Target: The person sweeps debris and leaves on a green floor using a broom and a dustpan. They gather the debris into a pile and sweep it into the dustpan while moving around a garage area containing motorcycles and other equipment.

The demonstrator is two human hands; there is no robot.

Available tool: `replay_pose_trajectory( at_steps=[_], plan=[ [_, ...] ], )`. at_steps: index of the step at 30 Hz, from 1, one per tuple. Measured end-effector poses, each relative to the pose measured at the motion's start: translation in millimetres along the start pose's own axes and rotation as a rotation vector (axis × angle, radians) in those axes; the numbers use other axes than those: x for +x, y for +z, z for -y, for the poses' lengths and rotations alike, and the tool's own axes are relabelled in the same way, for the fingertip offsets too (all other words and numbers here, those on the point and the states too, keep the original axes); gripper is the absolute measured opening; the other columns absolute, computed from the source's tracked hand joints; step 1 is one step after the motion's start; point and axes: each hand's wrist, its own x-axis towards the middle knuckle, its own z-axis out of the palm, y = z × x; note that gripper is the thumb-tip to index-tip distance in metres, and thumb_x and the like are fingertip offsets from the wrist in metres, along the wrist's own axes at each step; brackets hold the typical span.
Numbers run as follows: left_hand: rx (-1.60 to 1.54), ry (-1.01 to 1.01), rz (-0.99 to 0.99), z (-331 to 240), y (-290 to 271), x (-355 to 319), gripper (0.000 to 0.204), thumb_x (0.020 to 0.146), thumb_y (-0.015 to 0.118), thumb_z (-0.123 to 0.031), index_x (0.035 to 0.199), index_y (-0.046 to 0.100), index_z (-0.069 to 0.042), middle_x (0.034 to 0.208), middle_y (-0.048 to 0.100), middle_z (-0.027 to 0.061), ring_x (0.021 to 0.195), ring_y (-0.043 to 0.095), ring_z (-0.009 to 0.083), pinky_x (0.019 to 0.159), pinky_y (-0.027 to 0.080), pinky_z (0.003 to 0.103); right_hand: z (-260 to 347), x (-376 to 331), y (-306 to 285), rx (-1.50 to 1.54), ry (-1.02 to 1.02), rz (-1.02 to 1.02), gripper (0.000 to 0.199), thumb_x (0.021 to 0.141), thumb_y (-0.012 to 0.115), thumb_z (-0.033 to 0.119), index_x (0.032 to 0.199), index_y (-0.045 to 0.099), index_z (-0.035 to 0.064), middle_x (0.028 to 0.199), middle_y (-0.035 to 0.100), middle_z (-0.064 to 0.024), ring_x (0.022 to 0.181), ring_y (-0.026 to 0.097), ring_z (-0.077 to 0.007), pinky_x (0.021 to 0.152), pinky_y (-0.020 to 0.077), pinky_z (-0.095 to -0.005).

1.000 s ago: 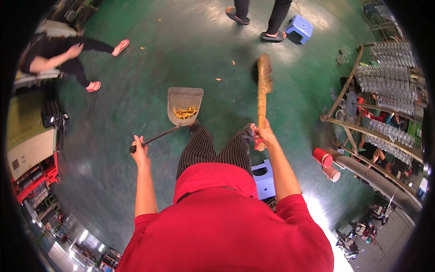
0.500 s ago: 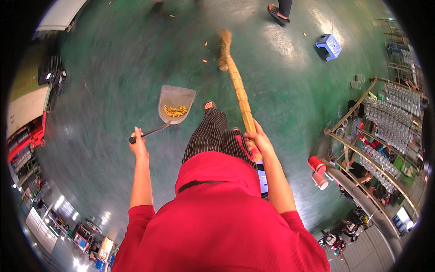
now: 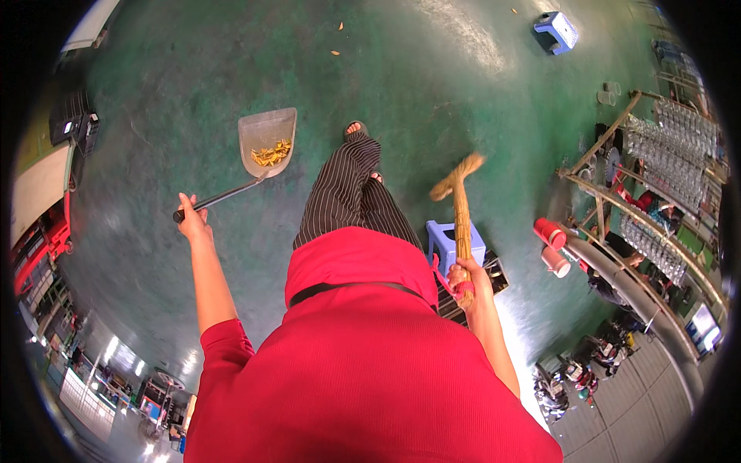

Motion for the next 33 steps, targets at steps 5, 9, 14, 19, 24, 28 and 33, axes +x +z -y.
replay_pose_trajectory(
  at_steps=[5, 9, 14, 19, 24, 28, 33],
  plan=[
    [-0.017, 0.031, 0.034, -19.8, -20.2, 28.9, 0.046, 0.079, 0.057, -0.043, 0.106, 0.049, -0.006, 0.102, 0.057, 0.0071, 0.085, 0.052, 0.0177, 0.079, 0.042, 0.034, -14.2, 41.8, 21.2, 0.312, 0.288, 0.233, 0.014, 0.079, 0.047, 0.005, 0.071, 0.036, 0.0022, 0.055, 0.041, -0.0037, 0.040, 0.041, -0.0115, 0.033, 0.0344, -0.0216],
    [-0.021, 0.020, 0.035, -49.1, -27.5, 48.0, 0.048, 0.079, 0.057, -0.044, 0.107, 0.049, -0.006, 0.103, 0.057, 0.0069, 0.091, 0.051, 0.0191, 0.083, 0.041, 0.035, -34.9, 69.8, 138.9, 0.079, 0.186, 0.273, 0.014, 0.080, 0.047, 0.006, 0.073, 0.035, 0.0034, 0.052, 0.041, -0.0028, 0.038, 0.040, -0.0126, 0.034, 0.0347, -0.0232],
    [-0.036, -0.046, 0.029, -72.5, -19.1, 85.8, 0.048, 0.080, 0.055, -0.043, 0.109, 0.048, -0.005, 0.105, 0.056, 0.0063, 0.095, 0.050, 0.0192, 0.087, 0.038, 0.034, -46.5, 99.6, 300.8, -0.104, 0.177, 0.456, 0.014, 0.079, 0.047, 0.006, 0.075, 0.033, 0.0023, 0.054, 0.040, -0.0034, 0.041, 0.042, -0.0122, 0.035, 0.0363, -0.0219],
    [-0.016, -0.046, 0.056, -105.0, 9.7, 101.4, 0.047, 0.081, 0.055, -0.043, 0.107, 0.049, -0.005, 0.105, 0.055, 0.0060, 0.093, 0.051, 0.0166, 0.084, 0.040, 0.033, -48.3, 134.2, 440.7, -0.168, 0.046, 0.456, 0.015, 0.078, 0.046, 0.003, 0.080, 0.031, 0.0022, 0.055, 0.041, -0.0044, 0.039, 0.040, -0.0119, 0.034, 0.0377, -0.0232],
    [0.035, -0.066, 0.078, -135.7, 31.6, 127.7, 0.042, 0.078, 0.058, -0.046, 0.097, 0.051, -0.010, 0.110, 0.054, 0.0046, 0.097, 0.046, 0.0148, 0.086, 0.037, 0.034, -21.5, 141.1, 495.4, -0.218, 0.026, 0.584, 0.025, 0.076, 0.046, -0.004, 0.091, 0.032, 0.0103, 0.058, 0.042, -0.0071, 0.039, 0.043, -0.0147, 0.033, 0.0389, -0.0278],
    [0.046, 0.014, 0.068, -145.6, 62.8, 141.0, 0.034, 0.080, 0.056, -0.044, 0.082, 0.051, -0.011, 0.102, 0.056, 0.0024, 0.093, 0.049, 0.0137, 0.088, 0.034, 0.038, 21.6, 124.2, 459.2, -0.558, -0.183, 0.732, 0.045, 0.073, 0.049, -0.003, 0.113, 0.031, 0.0094, 0.056, 0.043, -0.0053, 0.038, 0.043, -0.0155, 0.032, 0.0377, -0.0289],
    [0.080, 0.031, 0.122, -161.4, 118.8, 155.7, 0.033, 0.080, 0.057, -0.044, 0.079, 0.051, -0.011, 0.094, 0.056, 0.0002, 0.091, 0.048, 0.0127, 0.082, 0.034, 0.035, 46.8, 109.4, 380.7, -1.316, -0.796, 0.080, 0.073, 0.065, 0.056, 0.001, 0.132, 0.028, 0.0118, 0.079, 0.057, -0.0111, 0.047, 0.051, -0.0164, 0.043, 0.0413, -0.0283]
  ],
)
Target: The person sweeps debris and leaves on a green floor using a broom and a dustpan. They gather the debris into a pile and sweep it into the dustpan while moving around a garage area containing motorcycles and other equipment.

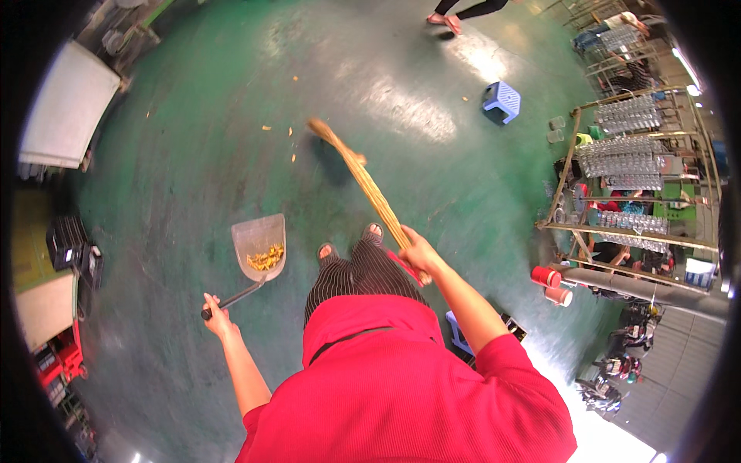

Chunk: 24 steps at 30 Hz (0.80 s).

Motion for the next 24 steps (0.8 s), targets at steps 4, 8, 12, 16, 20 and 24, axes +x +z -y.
replay_pose_trajectory(
  at_steps=[4, 8, 12, 16, 20, 24],
  plan=[
    [-0.016, 0.005, 0.004, -18.3, 44.3, 7.1, 0.033, 0.080, 0.056, -0.043, 0.079, 0.051, -0.011, 0.094, 0.056, -0.0003, 0.090, 0.048, 0.0126, 0.079, 0.034, 0.034, -25.0, -7.2, -51.3, -0.106, 0.170, -0.174, 0.073, 0.065, 0.058, 0.004, 0.131, 0.031, 0.0195, 0.093, 0.058, -0.0135, 0.062, 0.055, -0.0195, 0.055, 0.0453, -0.0307],
    [-0.008, -0.011, 0.018, -41.3, 92.7, 10.4, 0.033, 0.080, 0.056, -0.044, 0.082, 0.052, -0.011, 0.094, 0.056, 0.0002, 0.090, 0.048, 0.0128, 0.078, 0.034, 0.034, -23.4, 23.0, -109.2, 0.099, 0.357, -0.280, 0.075, 0.067, 0.059, 0.004, 0.133, 0.027, 0.0200, 0.085, 0.060, -0.0141, 0.058, 0.057, -0.0209, 0.052, 0.0468, -0.0329],
    [-0.008, -0.028, -0.005, -60.2, 156.0, 9.7, 0.037, 0.078, 0.057, -0.046, 0.087, 0.051, -0.011, 0.099, 0.056, 0.0000, 0.090, 0.049, 0.0133, 0.078, 0.036, 0.033, -46.9, 99.8, -182.1, 0.354, 0.289, -0.458, 0.074, 0.067, 0.052, -0.005, 0.133, 0.024, 0.0149, 0.066, 0.052, -0.0072, 0.042, 0.047, -0.0143, 0.037, 0.0393, -0.0286],
    [0.012, -0.076, 0.006, -80.0, 208.4, -9.8, 0.046, 0.078, 0.056, -0.049, 0.100, 0.050, -0.010, 0.103, 0.056, 0.0001, 0.089, 0.049, 0.0136, 0.081, 0.037, 0.032, -55.5, 200.6, -267.9, 0.498, 0.274, -0.536, 0.073, 0.068, 0.047, -0.008, 0.133, 0.020, 0.0155, 0.068, 0.050, -0.0074, 0.041, 0.045, -0.0142, 0.035, 0.0388, -0.0283],
    [0.024, -0.100, -0.087, -114.6, 248.4, -49.0, 0.049, 0.079, 0.053, -0.050, 0.105, 0.050, -0.009, 0.103, 0.056, -0.0007, 0.083, 0.049, 0.0130, 0.079, 0.039, 0.028, -14.2, 303.4, -347.8, 0.873, 0.289, -0.461, 0.039, 0.071, 0.045, -0.005, 0.103, 0.034, 0.0129, 0.063, 0.044, -0.0070, 0.040, 0.043, -0.0143, 0.033, 0.0384, -0.0268],
    [-0.026, -0.069, -0.083, -137.4, 268.7, -78.0, 0.046, 0.080, 0.052, -0.049, 0.103, 0.050, -0.008, 0.105, 0.056, 0.0006, 0.083, 0.051, 0.0132, 0.079, 0.040, 0.029, 44.3, 394.1, -388.0, 1.187, 0.372, -0.280, 0.014, 0.074, 0.047, -0.001, 0.077, 0.035, 0.0048, 0.049, 0.039, -0.0017, 0.038, 0.043, -0.0113, 0.033, 0.0382, -0.0247]
  ],
)
